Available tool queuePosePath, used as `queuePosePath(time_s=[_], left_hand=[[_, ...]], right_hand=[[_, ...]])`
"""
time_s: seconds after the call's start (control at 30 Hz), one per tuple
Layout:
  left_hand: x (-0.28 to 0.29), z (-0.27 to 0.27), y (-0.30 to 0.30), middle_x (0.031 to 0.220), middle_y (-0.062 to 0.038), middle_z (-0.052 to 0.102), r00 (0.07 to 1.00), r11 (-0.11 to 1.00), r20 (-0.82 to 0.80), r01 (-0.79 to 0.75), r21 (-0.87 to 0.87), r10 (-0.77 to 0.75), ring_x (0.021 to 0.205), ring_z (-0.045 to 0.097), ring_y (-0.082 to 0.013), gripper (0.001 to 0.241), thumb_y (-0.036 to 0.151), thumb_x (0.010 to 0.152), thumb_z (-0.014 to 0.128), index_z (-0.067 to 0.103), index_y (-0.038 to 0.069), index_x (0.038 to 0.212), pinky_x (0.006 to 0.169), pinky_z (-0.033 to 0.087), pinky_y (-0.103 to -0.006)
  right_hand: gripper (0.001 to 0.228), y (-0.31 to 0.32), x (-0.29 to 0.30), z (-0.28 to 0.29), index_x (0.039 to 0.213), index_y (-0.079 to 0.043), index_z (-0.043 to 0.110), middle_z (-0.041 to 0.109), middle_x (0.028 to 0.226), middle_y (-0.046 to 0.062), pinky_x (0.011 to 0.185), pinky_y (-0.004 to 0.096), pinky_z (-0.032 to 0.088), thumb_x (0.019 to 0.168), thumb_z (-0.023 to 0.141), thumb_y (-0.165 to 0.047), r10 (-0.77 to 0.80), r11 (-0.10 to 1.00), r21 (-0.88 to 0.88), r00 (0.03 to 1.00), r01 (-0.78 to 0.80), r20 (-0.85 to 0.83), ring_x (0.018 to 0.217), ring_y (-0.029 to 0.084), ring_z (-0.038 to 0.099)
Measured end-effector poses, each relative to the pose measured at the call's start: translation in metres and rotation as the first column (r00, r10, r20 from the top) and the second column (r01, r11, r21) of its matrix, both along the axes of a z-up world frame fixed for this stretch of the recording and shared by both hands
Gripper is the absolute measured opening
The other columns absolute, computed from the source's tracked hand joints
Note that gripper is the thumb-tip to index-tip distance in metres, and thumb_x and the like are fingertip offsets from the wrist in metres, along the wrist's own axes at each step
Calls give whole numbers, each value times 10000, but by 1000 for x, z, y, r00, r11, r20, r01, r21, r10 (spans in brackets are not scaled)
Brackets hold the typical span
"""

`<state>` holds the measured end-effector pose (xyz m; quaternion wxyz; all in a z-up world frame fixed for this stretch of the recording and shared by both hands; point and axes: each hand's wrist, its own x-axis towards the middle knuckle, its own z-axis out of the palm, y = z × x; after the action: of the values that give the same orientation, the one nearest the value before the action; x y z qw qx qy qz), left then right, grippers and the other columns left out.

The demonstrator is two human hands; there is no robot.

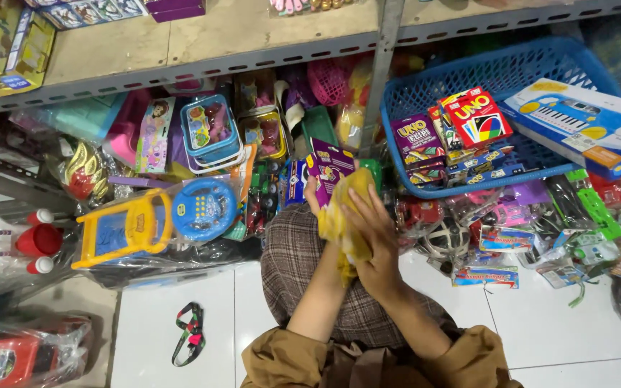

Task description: The person is wiping down toy boxes with a cloth and organizing them on the shelves.

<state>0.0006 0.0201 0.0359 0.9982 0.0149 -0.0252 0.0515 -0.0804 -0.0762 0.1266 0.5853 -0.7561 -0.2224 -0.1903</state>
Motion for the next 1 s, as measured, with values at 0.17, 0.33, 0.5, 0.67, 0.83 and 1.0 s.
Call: queuePosePath(time_s=[0.17, 0.33, 0.5, 0.67, 0.83, 1.0], left_hand=[[-1, 19, 18, 1314, -241, 624, 992, 993, 53, 111, 39, -113, 1177, 633, -384, 775, 586, 927, 533, 496, -4, 1428, 1023, 518, -499], [-4, 52, 29, 1331, -281, 616, 989, 986, 93, 101, 131, -113, 1177, 637, -405, 826, 609, 912, 503, 437, 8, 1474, 1031, 520, -507], [-42, 123, 64, 1390, -412, 523, 992, 955, 31, 122, -270, -118, 1054, 636, -389, 951, 657, 891, 473, 368, -63, 1503, 938, 536, -471], [-45, 20, 99, 1399, -330, 411, 975, 880, 15, -206, 429, 221, 1096, 575, -349, 876, 671, 1094, 535, 328, -7, 1610, 936, 461, -446], [-63, 88, 56, 1598, -153, 353, 991, 713, -70, -33, 700, 114, 1452, 402, -260, 991, 610, 868, 654, 212, 122, 1608, 1206, 346, -408], [-80, 116, 66, 1719, -150, 282, 994, 661, 106, -98, 744, 29, 1590, 286, -276, 1103, 501, 915, 751, 138, 77, 1729, 1298, 228, -384]], right_hand=[[416, -22, 16, -14, 1277, -197, 710, 555, 1499, 88, 1137, 523, 373, 872, 680, -110, 128, 939, -344, 929, 0, 348, 1443, 424, 464], [367, -21, 25, -32, 1213, -221, 746, 580, 1472, 66, 1128, 503, 416, 879, 665, -92, 108, 937, -345, 893, 55, 436, 1410, 387, 504], [328, -12, 42, -53, 1214, -190, 737, 603, 1452, 84, 1140, 469, 434, 902, 682, -103, 73, 974, -227, 925, 15, 373, 1376, 357, 550], [325, 14, 56, -25, 1365, -133, 635, 590, 1500, 144, 1222, 451, 419, 1046, 598, -83, 89, 976, 190, 993, -103, 83, 1414, 341, 558], [359, 69, 68, 44, 1366, -75, 616, 604, 1473, 157, 1256, 419, 391, 1008, 598, -58, 149, 976, 131, 970, -176, 192, 1438, 308, 535], [368, 100, 146, 18, 1379, 38, 592, 655, 1346, 123, 1125, 344, 466, 1022, 631, -38, 164, 866, 483, 986, -128, -33, 1239, 200, 624]])
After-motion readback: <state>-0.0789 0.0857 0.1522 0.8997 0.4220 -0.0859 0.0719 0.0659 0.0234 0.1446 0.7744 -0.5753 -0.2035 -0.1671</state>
